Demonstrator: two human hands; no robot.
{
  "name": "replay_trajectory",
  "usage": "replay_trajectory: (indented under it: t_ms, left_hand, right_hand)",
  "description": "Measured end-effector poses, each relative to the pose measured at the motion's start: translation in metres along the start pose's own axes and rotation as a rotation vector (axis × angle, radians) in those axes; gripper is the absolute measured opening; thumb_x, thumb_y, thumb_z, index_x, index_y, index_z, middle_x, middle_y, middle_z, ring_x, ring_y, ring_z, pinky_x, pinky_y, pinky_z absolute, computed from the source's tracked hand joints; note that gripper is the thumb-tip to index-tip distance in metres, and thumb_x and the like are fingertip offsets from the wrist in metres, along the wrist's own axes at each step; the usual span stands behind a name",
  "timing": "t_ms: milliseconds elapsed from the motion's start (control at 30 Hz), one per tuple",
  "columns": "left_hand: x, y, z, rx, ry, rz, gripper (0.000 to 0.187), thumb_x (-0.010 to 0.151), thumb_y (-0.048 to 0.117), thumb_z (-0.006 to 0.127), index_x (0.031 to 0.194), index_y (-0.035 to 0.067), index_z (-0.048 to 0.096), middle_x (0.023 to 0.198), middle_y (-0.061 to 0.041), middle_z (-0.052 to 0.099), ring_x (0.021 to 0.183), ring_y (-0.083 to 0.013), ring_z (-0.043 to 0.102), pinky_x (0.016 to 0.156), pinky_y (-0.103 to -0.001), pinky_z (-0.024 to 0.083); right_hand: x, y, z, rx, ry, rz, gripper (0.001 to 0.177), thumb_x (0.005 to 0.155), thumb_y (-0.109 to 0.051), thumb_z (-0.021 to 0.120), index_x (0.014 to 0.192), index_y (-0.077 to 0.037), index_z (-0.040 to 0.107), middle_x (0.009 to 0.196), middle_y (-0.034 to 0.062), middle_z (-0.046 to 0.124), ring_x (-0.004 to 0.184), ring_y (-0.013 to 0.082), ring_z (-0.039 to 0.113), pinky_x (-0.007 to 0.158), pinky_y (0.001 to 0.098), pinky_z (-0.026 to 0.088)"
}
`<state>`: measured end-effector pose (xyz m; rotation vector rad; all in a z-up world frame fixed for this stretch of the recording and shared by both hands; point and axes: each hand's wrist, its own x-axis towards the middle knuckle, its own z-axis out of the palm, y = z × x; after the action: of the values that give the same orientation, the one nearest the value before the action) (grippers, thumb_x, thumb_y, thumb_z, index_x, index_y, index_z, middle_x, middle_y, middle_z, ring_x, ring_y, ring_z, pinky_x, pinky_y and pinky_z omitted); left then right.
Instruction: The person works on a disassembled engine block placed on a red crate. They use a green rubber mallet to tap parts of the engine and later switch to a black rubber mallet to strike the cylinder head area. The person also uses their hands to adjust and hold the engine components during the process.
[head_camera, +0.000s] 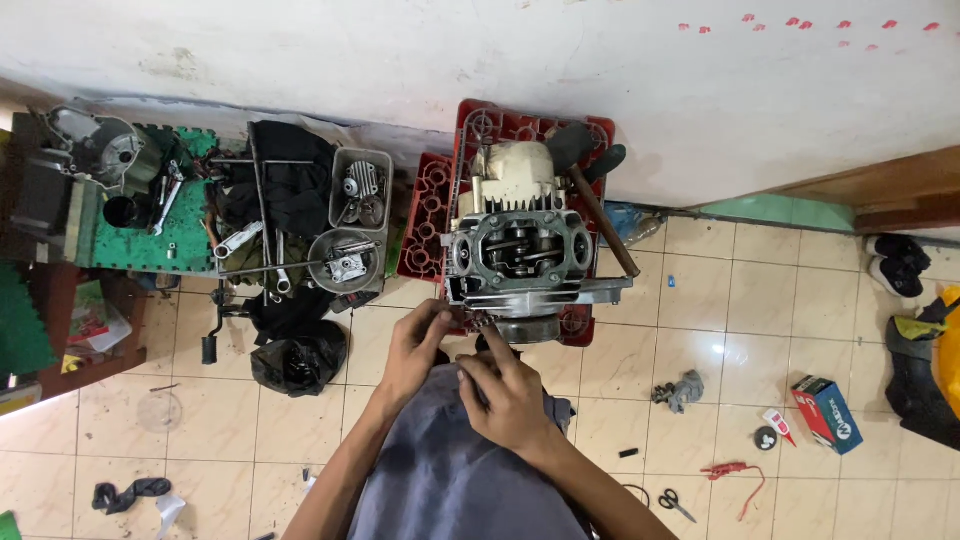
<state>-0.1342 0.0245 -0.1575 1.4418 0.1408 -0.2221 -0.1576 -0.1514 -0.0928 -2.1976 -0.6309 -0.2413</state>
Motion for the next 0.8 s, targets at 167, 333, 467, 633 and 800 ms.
replay_trajectory:
  t_ms: [167, 333, 467, 633, 800]
  left_hand:
    - [-0.012, 0.081, 0.019, 0.297, 0.057, 0.278, 0.023, 0.087, 0.007, 0.072, 0.108, -0.001, 0.068, 0.100, -0.012, 0.073, 0.090, -0.0202, 0.072, 0.078, -0.033, 0.058]
    - [-0.018, 0.108, 0.022, 0.558, 0.082, 0.454, 0.031, 0.083, 0.007, 0.079, 0.113, 0.003, 0.070, 0.106, -0.013, 0.071, 0.089, -0.0273, 0.073, 0.072, -0.035, 0.059]
    - [-0.018, 0.123, 0.028, 0.644, 0.055, 0.601, 0.029, 0.088, 0.009, 0.077, 0.115, 0.006, 0.071, 0.111, -0.012, 0.070, 0.090, -0.0301, 0.072, 0.074, -0.037, 0.059]
    - [-0.017, 0.143, 0.034, 0.673, 0.028, 0.617, 0.026, 0.088, 0.011, 0.078, 0.112, 0.006, 0.070, 0.104, -0.010, 0.070, 0.080, -0.0275, 0.071, 0.067, -0.037, 0.057]
    - [-0.018, 0.114, 0.030, 0.750, 0.092, 0.516, 0.024, 0.085, 0.015, 0.081, 0.104, 0.006, 0.070, 0.091, -0.007, 0.068, 0.066, -0.0253, 0.067, 0.060, -0.037, 0.054]
  right_hand:
    - [-0.007, 0.002, -0.001, 0.063, -0.036, -0.013, 0.019, 0.089, -0.010, 0.073, 0.103, 0.003, 0.073, 0.145, 0.0289, 0.050, 0.086, 0.0249, 0.076, 0.075, 0.0336, 0.062]
    - [-0.024, -0.002, -0.017, 0.702, -0.141, 0.244, 0.020, 0.097, -0.010, 0.069, 0.109, 0.006, 0.069, 0.166, 0.0198, 0.030, 0.097, 0.0282, 0.075, 0.085, 0.0379, 0.063]
    - [-0.023, -0.010, -0.037, 1.637, -0.152, 0.489, 0.023, 0.101, -0.014, 0.065, 0.110, 0.008, 0.066, 0.176, 0.0124, 0.016, 0.089, 0.0276, 0.073, 0.074, 0.0363, 0.059]
    - [-0.033, -0.004, -0.040, 1.708, -0.145, 0.526, 0.024, 0.099, -0.014, 0.063, 0.108, 0.008, 0.066, 0.153, 0.0191, 0.030, 0.085, 0.0263, 0.074, 0.069, 0.0365, 0.060]
    - [-0.009, -0.004, -0.036, 0.854, -0.220, 0.332, 0.019, 0.097, -0.007, 0.064, 0.109, 0.006, 0.069, 0.153, 0.0251, 0.047, 0.109, 0.0278, 0.072, 0.085, 0.0354, 0.060]
